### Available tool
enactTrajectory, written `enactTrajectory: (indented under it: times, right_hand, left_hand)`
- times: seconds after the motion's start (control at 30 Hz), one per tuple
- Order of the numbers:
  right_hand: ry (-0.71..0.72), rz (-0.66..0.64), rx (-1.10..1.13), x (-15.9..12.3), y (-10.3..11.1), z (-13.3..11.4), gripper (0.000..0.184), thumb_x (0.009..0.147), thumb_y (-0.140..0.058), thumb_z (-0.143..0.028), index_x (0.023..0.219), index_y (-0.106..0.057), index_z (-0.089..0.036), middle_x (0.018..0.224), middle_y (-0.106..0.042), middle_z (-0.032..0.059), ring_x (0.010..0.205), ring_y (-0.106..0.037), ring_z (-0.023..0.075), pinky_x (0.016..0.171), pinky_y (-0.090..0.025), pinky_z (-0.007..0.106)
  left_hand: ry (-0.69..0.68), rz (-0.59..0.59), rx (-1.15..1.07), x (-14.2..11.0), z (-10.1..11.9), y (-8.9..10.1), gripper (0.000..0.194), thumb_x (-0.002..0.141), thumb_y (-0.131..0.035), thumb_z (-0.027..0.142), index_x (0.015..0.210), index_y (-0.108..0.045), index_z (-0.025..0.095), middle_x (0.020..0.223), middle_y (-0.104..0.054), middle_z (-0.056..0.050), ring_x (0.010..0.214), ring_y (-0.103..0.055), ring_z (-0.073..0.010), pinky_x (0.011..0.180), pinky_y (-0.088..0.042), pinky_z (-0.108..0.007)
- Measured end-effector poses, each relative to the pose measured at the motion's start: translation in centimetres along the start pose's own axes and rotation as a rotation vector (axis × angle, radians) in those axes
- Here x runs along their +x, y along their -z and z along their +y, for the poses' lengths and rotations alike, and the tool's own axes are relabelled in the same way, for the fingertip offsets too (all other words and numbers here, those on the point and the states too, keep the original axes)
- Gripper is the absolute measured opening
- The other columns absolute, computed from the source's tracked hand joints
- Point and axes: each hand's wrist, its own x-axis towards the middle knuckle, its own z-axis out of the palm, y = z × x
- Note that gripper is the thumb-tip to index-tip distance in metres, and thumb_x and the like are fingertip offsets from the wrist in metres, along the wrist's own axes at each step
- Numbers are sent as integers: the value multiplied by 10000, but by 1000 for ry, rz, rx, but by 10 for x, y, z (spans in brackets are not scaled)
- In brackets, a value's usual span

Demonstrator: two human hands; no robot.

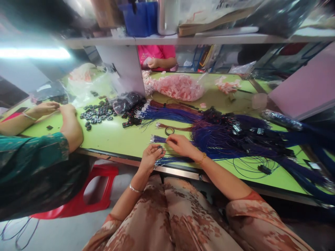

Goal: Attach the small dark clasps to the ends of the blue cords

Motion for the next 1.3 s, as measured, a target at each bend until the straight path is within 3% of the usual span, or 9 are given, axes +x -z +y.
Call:
enactTrajectory:
  times: [0.17,0.33,0.5,0.6,0.8,0.97,1.3]
  right_hand:
    - [-184,-66,-299,18,1,24,117,851,-537,-231,853,-642,-178,911,-646,88,807,-560,194,645,-334,272]
    - [-135,-92,-303,19,-7,31,115,857,-502,-177,827,-613,-184,865,-650,71,781,-548,178,648,-329,269]
    - [-125,-14,-402,17,0,25,175,896,-431,-209,860,-597,-167,854,-647,94,718,-528,173,593,-276,273]
    - [-129,-11,-303,21,4,16,149,872,-453,-214,817,-583,-163,768,-626,66,653,-497,152,592,-284,262]
    - [15,10,150,40,0,-15,114,817,-484,-216,739,-550,-166,674,-565,-7,619,-462,106,593,-333,223]
    - [-42,12,434,39,0,-25,93,762,-521,-224,699,-546,-160,614,-516,-37,555,-433,83,530,-338,201]
    - [-120,70,309,-2,-3,5,126,718,-568,-238,630,-592,-150,536,-431,-52,511,-332,68,486,-260,195]
  left_hand:
    - [-11,-11,42,1,1,2,451,583,-840,284,918,-577,135,803,-697,-64,727,-682,-161,761,-541,-316]
    - [-5,-18,51,2,-2,5,436,582,-836,290,903,-582,141,806,-699,-62,726,-681,-160,744,-538,-306]
    - [-14,-22,34,-1,0,2,421,591,-830,277,905,-587,136,789,-688,-57,729,-671,-151,755,-535,-303]
    - [-22,-34,26,-1,1,0,418,592,-828,276,906,-589,138,783,-680,-50,741,-669,-151,765,-533,-305]
    - [-22,-44,-2,2,-2,-3,430,588,-824,292,921,-595,147,812,-664,-44,760,-657,-154,791,-532,-328]
    - [-26,-53,-60,4,-3,-5,430,589,-821,303,920,-597,144,830,-660,-43,795,-646,-155,831,-527,-349]
    - [-16,-78,-182,12,-8,-6,327,665,-769,246,923,-592,150,855,-661,-49,824,-640,-157,929,-491,-406]
